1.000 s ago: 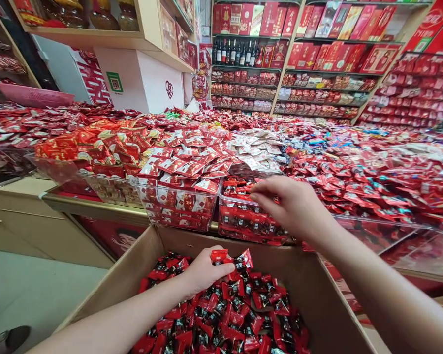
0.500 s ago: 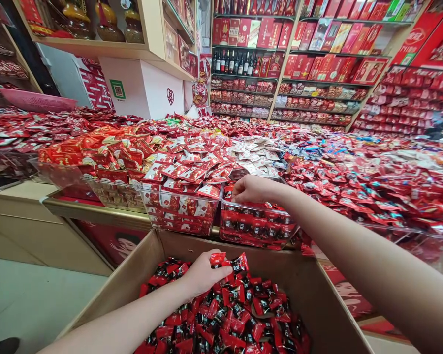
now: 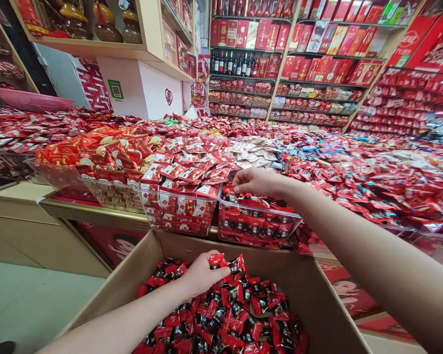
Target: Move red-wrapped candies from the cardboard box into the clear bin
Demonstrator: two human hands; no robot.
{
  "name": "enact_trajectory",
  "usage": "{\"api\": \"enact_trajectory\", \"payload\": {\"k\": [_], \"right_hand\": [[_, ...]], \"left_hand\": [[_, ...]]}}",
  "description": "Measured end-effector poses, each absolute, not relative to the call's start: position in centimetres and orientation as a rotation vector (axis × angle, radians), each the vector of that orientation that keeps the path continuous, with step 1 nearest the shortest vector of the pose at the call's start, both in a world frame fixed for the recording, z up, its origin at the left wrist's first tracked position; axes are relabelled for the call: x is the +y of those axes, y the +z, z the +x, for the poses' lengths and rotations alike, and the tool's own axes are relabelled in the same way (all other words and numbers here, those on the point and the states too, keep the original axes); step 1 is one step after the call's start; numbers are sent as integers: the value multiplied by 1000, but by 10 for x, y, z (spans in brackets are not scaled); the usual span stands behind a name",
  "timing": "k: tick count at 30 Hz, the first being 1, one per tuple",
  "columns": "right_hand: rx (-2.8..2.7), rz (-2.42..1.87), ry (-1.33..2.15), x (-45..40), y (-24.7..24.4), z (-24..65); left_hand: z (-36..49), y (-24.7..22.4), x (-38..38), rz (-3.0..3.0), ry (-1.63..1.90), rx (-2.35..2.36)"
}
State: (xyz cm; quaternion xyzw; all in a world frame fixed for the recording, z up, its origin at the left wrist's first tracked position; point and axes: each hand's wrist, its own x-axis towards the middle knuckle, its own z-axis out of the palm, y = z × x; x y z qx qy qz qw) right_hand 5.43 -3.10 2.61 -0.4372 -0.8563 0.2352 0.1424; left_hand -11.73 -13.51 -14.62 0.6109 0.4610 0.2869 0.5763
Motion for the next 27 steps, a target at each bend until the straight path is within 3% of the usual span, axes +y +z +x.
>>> {"api": "enact_trajectory", "payload": {"k": [17, 27], "right_hand": [[-2454, -1315, 916, -49, 25, 49], [-2437, -1456, 613, -50, 31, 59]], "left_hand": [[-120, -144, -136, 1548, 674, 1164], [-122, -148, -136, 1564, 666, 1165]]}}
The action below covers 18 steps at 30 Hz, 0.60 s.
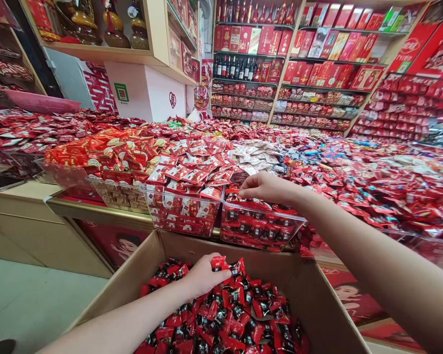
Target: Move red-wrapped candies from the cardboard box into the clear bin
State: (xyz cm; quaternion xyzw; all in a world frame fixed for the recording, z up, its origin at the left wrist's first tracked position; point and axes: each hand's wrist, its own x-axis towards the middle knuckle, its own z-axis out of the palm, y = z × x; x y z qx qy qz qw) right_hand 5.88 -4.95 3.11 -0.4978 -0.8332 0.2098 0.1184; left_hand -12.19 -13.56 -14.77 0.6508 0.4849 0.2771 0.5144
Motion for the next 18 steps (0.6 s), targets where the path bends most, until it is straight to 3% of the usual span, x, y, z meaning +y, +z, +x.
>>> {"api": "enact_trajectory", "payload": {"k": [8, 18], "right_hand": [[-2577, -1644, 475, -40, 18, 69], [-2565, -1417, 447, -40, 40, 79]], "left_hand": [[-121, -151, -136, 1571, 654, 1168], [-122, -149, -134, 1606, 642, 1183]]}}
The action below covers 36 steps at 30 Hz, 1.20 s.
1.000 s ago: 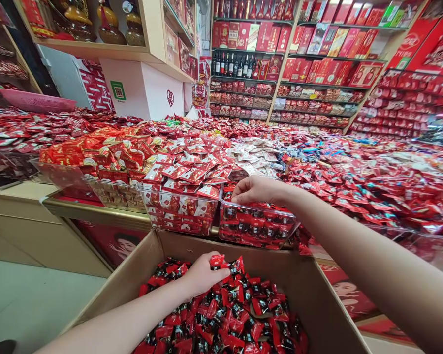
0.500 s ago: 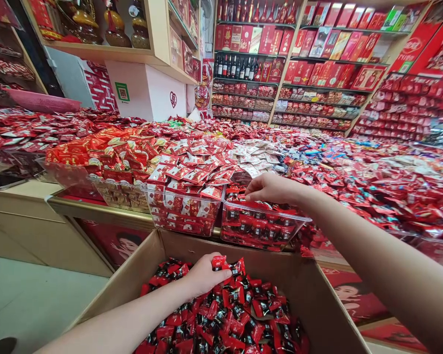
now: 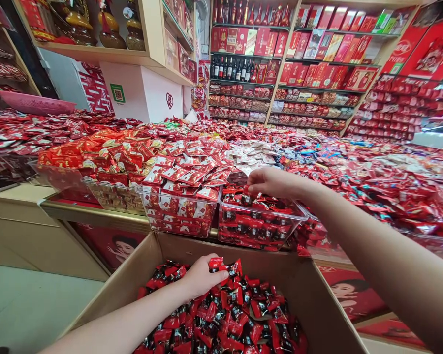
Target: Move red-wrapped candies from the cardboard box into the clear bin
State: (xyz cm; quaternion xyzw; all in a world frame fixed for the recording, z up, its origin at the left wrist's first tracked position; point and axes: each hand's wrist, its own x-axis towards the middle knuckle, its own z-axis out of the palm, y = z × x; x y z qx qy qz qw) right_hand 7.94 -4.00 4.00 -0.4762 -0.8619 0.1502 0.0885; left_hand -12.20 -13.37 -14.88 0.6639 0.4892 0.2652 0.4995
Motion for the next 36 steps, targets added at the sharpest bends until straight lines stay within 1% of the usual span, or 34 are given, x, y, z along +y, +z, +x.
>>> {"api": "enact_trajectory", "payload": {"k": [4, 16, 23, 28, 32, 36], "right_hand": [[-2587, -1386, 473, -38, 45, 85], [-2659, -1347, 630, -48, 31, 67], [-2672, -1389, 586, -52, 34, 63], [-2566, -1545, 401, -48, 40, 72], [-2616, -1735, 355, -40, 31, 78], [-2655, -1736, 348, -38, 21, 80]], "left_hand": [[-121, -148, -134, 1610, 625, 1186], [-121, -146, -135, 1641, 638, 1222], [-121, -145, -135, 1647, 632, 1220], [-121, -146, -135, 1643, 626, 1221], [-122, -147, -135, 1644, 613, 1214], [-121, -147, -134, 1647, 610, 1221]]}}
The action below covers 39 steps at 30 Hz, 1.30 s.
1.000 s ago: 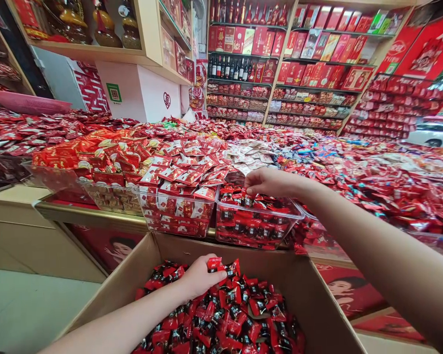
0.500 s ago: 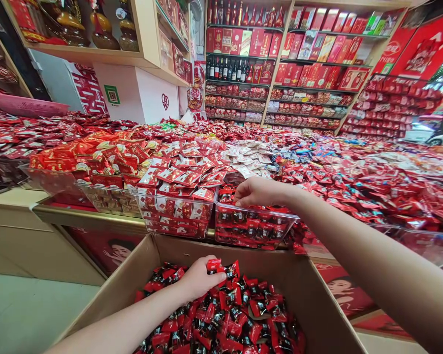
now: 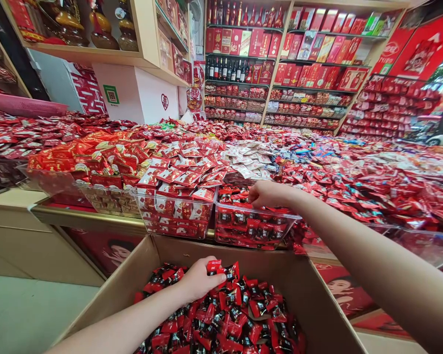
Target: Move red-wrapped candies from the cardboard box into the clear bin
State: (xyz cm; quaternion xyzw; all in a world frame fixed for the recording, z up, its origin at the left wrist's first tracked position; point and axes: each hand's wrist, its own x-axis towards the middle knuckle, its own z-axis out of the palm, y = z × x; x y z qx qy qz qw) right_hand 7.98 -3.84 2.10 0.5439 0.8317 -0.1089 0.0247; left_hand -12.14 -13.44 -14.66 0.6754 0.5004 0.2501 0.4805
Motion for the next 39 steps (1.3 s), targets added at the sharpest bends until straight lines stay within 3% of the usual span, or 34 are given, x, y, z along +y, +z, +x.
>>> {"api": "enact_trajectory", "payload": {"k": [11, 29, 39], "right_hand": [[2709, 1691, -443, -39, 51, 105], [2655, 1575, -542, -49, 32, 97], [2597, 1502, -799, -51, 33, 107]], "left_hand": [[-120, -143, -135, 1630, 595, 1215], [-123, -156, -131, 1677, 591, 1170], [-125, -159, -130, 1701, 593, 1158]]}}
